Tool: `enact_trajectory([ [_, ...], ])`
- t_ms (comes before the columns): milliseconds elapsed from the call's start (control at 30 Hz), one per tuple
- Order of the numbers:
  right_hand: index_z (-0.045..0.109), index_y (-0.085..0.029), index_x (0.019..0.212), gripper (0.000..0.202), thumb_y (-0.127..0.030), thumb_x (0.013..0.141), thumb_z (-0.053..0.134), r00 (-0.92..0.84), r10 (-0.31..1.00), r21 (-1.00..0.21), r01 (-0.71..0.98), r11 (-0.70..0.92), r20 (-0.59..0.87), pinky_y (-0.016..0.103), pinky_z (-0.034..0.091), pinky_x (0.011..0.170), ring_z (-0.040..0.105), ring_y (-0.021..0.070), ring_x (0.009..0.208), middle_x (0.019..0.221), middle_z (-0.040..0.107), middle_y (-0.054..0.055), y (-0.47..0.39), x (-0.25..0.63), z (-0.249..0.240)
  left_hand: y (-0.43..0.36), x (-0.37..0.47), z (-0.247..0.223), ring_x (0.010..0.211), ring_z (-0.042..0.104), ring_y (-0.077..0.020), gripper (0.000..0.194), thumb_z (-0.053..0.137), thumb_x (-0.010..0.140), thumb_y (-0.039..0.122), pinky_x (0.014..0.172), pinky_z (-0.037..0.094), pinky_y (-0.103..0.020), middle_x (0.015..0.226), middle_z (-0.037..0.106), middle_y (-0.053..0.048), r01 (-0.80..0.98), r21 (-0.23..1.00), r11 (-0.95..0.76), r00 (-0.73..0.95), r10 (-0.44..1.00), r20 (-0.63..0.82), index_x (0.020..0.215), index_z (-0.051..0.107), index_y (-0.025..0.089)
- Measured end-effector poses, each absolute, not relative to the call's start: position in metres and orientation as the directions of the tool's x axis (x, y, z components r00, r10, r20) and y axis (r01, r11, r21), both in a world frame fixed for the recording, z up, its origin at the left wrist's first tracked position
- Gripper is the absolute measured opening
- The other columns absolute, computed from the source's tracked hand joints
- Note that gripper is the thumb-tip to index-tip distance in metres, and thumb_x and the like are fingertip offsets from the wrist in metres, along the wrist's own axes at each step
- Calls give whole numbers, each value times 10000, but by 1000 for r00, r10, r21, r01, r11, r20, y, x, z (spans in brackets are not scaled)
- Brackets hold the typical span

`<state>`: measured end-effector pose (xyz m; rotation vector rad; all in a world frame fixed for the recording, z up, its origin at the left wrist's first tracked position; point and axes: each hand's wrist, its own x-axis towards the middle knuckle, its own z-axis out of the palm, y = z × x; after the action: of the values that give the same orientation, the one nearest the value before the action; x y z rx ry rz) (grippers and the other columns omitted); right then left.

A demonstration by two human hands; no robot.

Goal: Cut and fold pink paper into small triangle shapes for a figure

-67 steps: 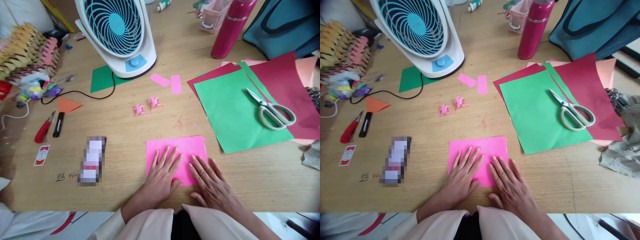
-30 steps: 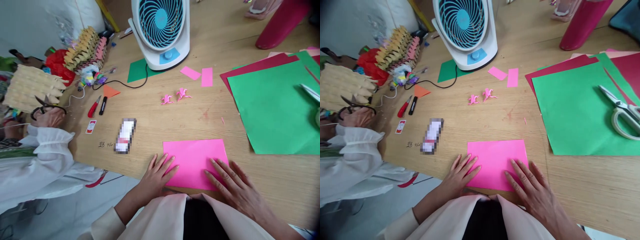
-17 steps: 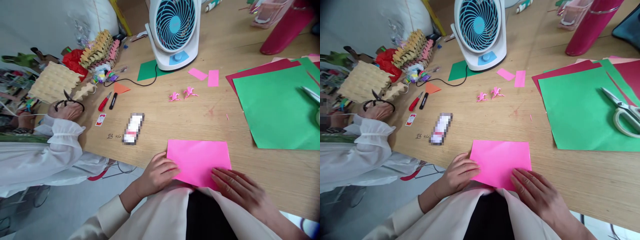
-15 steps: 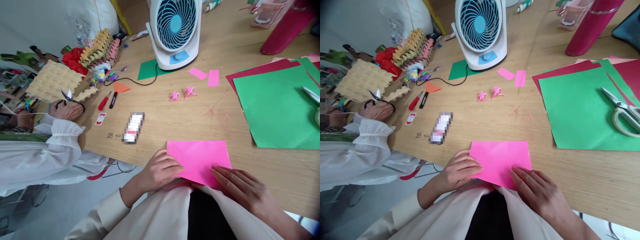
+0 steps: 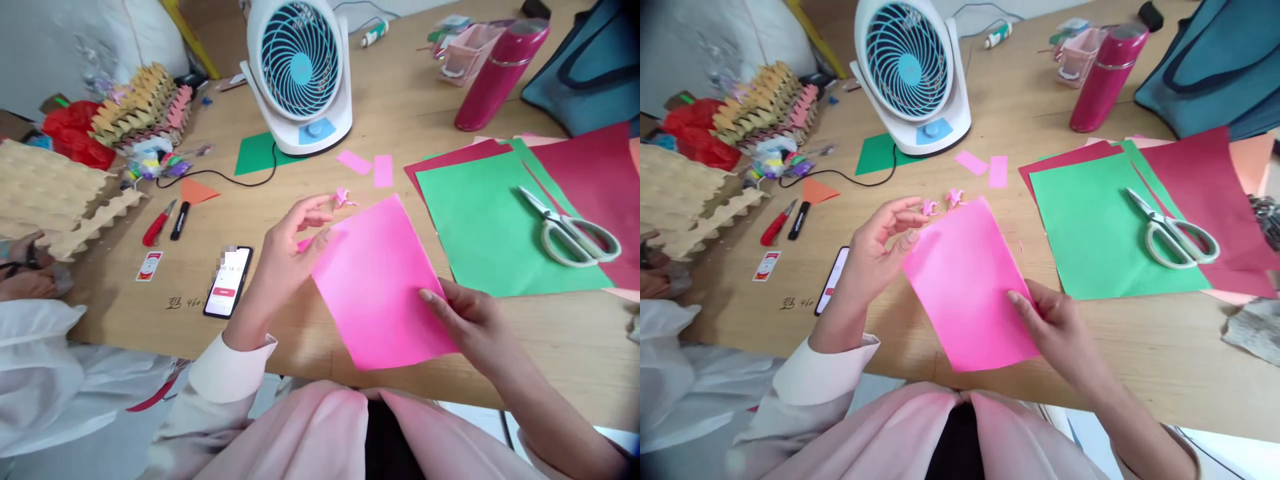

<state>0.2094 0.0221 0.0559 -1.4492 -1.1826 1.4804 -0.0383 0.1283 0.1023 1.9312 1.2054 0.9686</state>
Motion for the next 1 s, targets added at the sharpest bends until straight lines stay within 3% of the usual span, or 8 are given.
enact_trajectory([
  [67,696,-228,965,365,-567,848,630,-78,891,-880,-136,-455,-448,293,536,489,675,207,613,792,743,40,36,213,39,139,-44,77,1151,607,-238,578,594,896,508,985,466,-397,1250,645,-135,359,915,-185,285,955,81,1357,489,175],
  [167,708,-257,1007,331,-518,804,706,-81,832,-779,-310,-545,-549,312,583,533,728,230,704,883,778,40,48,216,20,136,-42,44,1103,631,-247,561,595,890,521,923,498,-384,1241,654,-149,190,972,137,369,908,-200,1324,515,176],
  [267,709,-239,1032,330,-474,801,724,-30,793,-726,-382,-571,-608,334,615,590,749,247,778,935,788,56,53,213,14,124,-29,27,1036,659,-242,549,599,894,499,836,522,-349,1197,676,-145,19,909,417,459,804,-379,1325,520,169],
  [367,698,-230,1083,337,-444,822,705,10,769,-707,-403,-582,-639,356,634,633,754,263,852,986,787,70,56,211,14,119,-15,23,951,678,-232,536,633,865,508,750,522,-319,1123,706,-125,-72,822,565,467,747,-473,1265,582,155],
  [500,677,-248,1145,330,-405,855,674,-60,792,-721,-377,-581,-607,382,644,705,743,270,941,1061,774,69,57,214,12,120,-4,20,938,670,-216,489,772,759,406,791,504,-311,1081,725,-98,-79,814,575,369,776,-512,1145,652,131],
  [733,608,-298,1237,405,-380,850,691,-34,838,-799,-281,-531,-545,383,639,765,704,274,1063,1255,702,54,50,216,7,118,5,23,967,657,-212,419,757,769,338,823,490,-309,1101,717,-100,-85,825,558,324,799,-507,1113,644,128],
  [1000,661,-335,1184,371,-359,820,729,-1,817,-749,-397,-530,-577,364,622,788,692,274,1077,1237,713,19,45,213,8,114,7,30,853,670,-207,439,783,731,421,745,495,-294,978,738,-88,-109,753,649,398,723,-565,1052,685,138],
])
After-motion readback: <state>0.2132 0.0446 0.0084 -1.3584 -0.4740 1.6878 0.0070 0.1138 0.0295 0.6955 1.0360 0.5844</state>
